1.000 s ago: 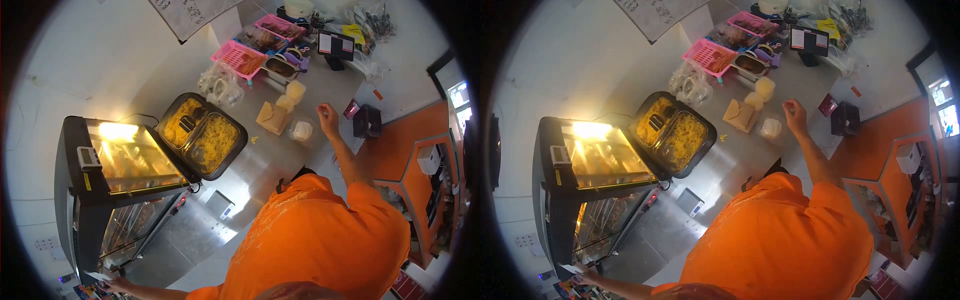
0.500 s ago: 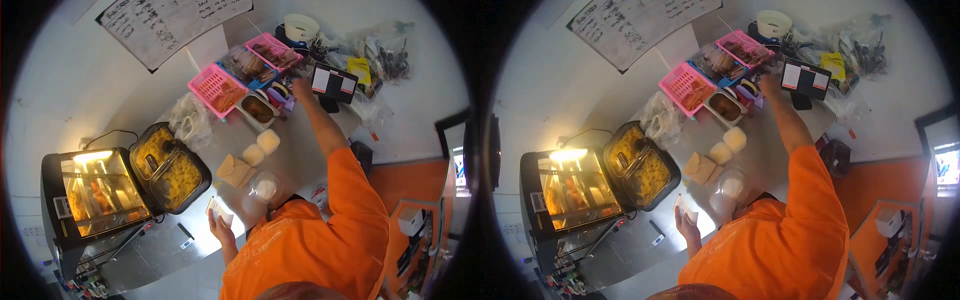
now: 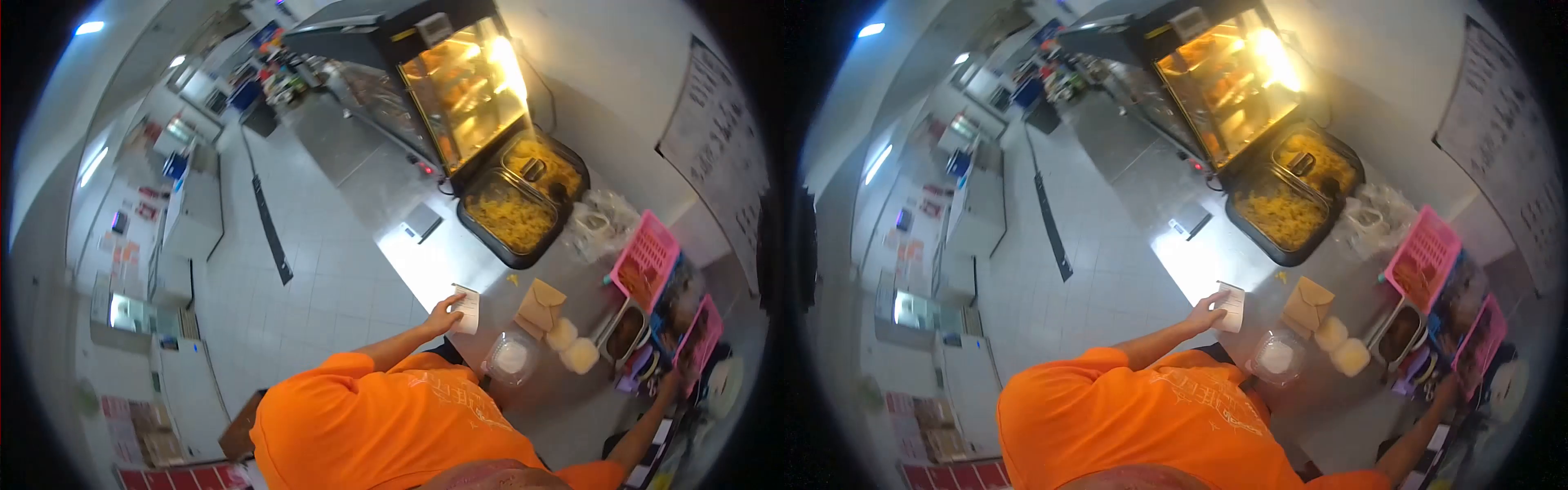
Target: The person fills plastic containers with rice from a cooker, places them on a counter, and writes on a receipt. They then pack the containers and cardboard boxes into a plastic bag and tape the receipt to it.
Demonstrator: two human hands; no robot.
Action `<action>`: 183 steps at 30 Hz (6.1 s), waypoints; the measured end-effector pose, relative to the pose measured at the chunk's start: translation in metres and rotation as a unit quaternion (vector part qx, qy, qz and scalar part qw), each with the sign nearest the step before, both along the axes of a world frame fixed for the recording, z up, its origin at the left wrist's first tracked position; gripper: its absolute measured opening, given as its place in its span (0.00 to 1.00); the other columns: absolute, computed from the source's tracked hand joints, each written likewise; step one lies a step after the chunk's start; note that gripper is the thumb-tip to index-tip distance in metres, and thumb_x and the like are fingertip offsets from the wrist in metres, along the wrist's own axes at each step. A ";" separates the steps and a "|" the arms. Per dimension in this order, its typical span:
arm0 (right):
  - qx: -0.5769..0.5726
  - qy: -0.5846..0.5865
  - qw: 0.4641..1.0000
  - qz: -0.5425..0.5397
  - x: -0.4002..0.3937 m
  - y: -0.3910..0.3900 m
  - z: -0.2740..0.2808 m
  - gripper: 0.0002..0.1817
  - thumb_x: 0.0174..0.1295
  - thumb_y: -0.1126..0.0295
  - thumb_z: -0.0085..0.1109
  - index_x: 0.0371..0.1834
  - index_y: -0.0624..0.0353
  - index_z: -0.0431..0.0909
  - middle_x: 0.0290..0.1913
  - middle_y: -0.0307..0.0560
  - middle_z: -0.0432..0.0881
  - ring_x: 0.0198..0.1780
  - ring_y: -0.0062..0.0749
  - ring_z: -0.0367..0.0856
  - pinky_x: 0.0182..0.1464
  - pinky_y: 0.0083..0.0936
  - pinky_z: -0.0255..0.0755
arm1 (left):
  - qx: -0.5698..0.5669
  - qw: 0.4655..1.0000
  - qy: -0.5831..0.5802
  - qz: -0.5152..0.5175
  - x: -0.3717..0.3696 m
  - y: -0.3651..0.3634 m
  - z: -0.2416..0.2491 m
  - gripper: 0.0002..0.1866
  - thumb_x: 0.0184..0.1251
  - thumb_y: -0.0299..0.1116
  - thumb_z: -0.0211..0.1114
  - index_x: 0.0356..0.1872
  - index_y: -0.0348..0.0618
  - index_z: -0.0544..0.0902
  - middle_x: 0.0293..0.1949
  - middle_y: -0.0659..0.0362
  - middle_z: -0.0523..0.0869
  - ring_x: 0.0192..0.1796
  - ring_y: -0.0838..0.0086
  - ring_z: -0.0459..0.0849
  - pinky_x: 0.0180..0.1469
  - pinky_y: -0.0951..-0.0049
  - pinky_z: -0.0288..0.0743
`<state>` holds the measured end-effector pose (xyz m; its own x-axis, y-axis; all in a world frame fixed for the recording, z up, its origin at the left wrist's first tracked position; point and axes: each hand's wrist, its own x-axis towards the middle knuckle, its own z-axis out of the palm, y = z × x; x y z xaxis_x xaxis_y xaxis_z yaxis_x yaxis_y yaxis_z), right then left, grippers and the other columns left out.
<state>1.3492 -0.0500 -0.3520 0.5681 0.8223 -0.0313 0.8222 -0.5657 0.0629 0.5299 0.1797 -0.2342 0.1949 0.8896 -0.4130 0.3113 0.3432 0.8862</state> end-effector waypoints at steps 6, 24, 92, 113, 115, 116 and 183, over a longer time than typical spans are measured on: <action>0.061 0.045 0.997 0.016 -0.016 -0.033 0.067 0.12 0.70 0.68 0.47 0.47 0.66 0.74 0.45 0.58 0.80 0.47 0.51 0.78 0.51 0.43 0.70 | 0.156 0.983 0.050 -0.082 -0.012 0.008 -0.072 0.31 0.59 0.23 0.62 0.69 0.43 0.73 0.69 0.46 0.74 0.70 0.57 0.73 0.72 0.66 0.66; 0.653 0.677 0.220 -0.260 -0.572 0.029 0.318 0.31 0.55 0.33 0.53 0.19 0.48 0.57 0.21 0.34 0.53 0.27 0.30 0.54 0.36 0.33 0.52 | 0.407 0.782 0.188 -0.433 -0.089 0.124 -0.096 0.29 0.58 0.40 0.71 0.63 0.48 0.77 0.62 0.49 0.79 0.62 0.53 0.77 0.62 0.55 0.72; 0.446 0.344 0.826 0.023 -0.798 0.253 0.003 0.06 0.63 0.82 0.56 0.28 0.66 0.74 0.26 0.53 0.76 0.27 0.45 0.78 0.29 0.36 0.72 | 0.394 0.773 0.248 -0.430 -0.097 0.152 -0.095 0.49 0.40 0.73 0.70 0.69 0.69 0.75 0.61 0.58 0.77 0.70 0.63 0.68 0.67 0.48 0.55; 0.421 0.336 0.838 0.091 -0.808 0.271 0.006 0.08 0.60 0.83 0.61 0.26 0.65 0.72 0.27 0.53 0.75 0.29 0.47 0.76 0.33 0.39 0.71 | 0.394 0.762 0.273 -0.435 -0.098 0.152 -0.102 0.49 0.40 0.67 0.73 0.70 0.69 0.72 0.63 0.65 0.76 0.72 0.67 0.66 0.68 0.51 0.54; 0.418 0.361 0.831 0.062 -0.807 0.266 0.003 0.04 0.62 0.82 0.59 0.30 0.67 0.76 0.28 0.54 0.77 0.30 0.47 0.77 0.33 0.38 0.72 | 0.390 0.771 0.258 -0.431 -0.098 0.151 -0.100 0.49 0.40 0.66 0.73 0.70 0.69 0.73 0.63 0.65 0.77 0.71 0.67 0.66 0.68 0.51 0.54; 0.417 0.374 0.827 0.048 -0.807 0.266 0.004 0.02 0.63 0.82 0.59 0.32 0.68 0.77 0.29 0.55 0.78 0.30 0.47 0.78 0.33 0.37 0.73 | 0.388 0.776 0.252 -0.429 -0.098 0.152 -0.099 0.49 0.40 0.66 0.73 0.70 0.69 0.73 0.62 0.65 0.77 0.71 0.67 0.66 0.68 0.51 0.54; 0.408 0.338 0.838 -0.125 -0.790 0.211 0.005 0.16 0.69 0.70 0.57 0.23 0.63 0.71 0.19 0.55 0.74 0.20 0.49 0.75 0.23 0.39 0.64 | 0.383 0.762 0.277 -0.442 -0.098 0.151 -0.099 0.59 0.29 0.81 0.69 0.71 0.67 0.73 0.65 0.60 0.76 0.72 0.63 0.65 0.70 0.47 0.52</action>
